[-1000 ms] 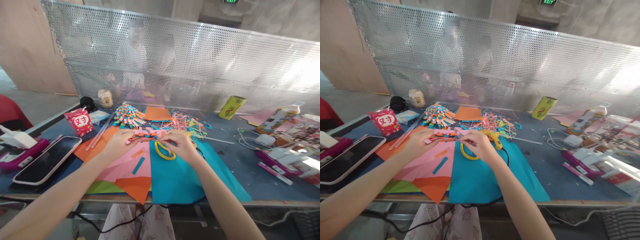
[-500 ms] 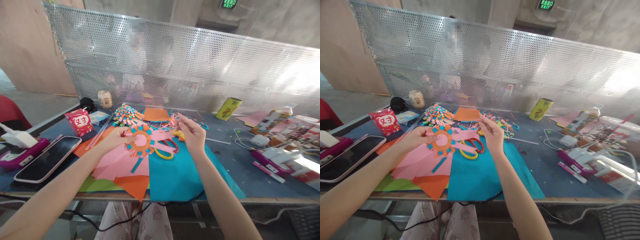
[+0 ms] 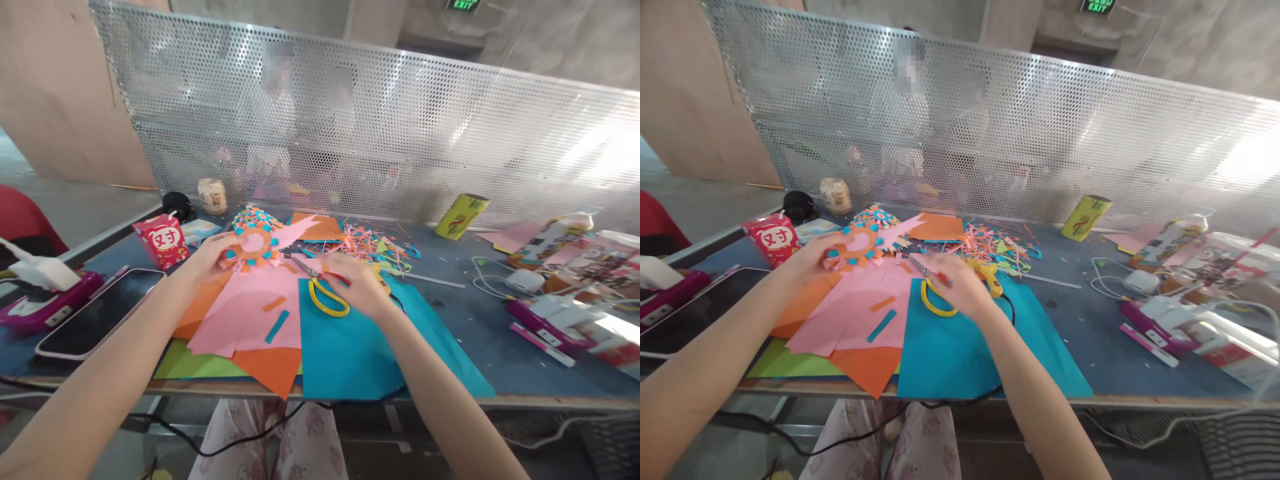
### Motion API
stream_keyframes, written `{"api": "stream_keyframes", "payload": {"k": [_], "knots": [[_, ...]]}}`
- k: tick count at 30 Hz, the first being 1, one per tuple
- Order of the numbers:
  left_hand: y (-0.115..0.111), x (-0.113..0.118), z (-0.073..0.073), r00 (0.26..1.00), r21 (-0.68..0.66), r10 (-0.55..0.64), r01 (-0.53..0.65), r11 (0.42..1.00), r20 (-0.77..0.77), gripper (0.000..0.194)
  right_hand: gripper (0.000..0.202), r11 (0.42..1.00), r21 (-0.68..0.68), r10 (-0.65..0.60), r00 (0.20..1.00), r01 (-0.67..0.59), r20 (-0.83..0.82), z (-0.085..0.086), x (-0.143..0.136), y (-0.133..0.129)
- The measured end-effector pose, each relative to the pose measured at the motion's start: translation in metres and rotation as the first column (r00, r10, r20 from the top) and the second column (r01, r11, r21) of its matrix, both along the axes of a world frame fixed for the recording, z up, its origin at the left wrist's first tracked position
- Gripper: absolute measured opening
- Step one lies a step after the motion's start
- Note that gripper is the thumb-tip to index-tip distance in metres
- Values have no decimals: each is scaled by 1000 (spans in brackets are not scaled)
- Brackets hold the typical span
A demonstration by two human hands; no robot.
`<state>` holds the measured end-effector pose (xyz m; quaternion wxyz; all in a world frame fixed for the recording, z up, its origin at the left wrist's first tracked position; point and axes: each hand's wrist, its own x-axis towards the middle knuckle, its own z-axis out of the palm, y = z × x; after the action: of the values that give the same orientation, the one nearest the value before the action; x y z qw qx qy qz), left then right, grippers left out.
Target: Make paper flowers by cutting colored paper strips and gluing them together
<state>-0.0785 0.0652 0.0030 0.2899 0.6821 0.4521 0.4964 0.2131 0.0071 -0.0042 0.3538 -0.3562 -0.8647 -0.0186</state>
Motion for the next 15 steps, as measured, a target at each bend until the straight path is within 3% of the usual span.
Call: {"api": "stream_keyframes", "payload": {"k": [1, 3, 7, 11, 15], "knots": [[1, 1, -2, 1000, -89, 13, -11, 996, 26, 35, 35, 992, -79, 113, 984, -103, 136, -5, -9, -3], [4, 2, -5, 995, -273, 47, -20, 962, 90, 37, 34, 973, -172, 200, 939, -156, 281, -17, -26, -7], [10, 1, -10, 977, -420, 160, -87, 903, 142, 37, 36, 983, -163, 152, 885, -89, 439, -34, -41, -9], [11, -4, -12, 973, -437, 187, -110, 893, 137, 32, 32, 985, -108, 170, 822, -132, 544, -31, -34, -10], [9, -7, -11, 987, -300, 160, -149, 942, 11, 26, 30, 999, -28, 29, 794, -15, 607, -26, -31, -10]]}}
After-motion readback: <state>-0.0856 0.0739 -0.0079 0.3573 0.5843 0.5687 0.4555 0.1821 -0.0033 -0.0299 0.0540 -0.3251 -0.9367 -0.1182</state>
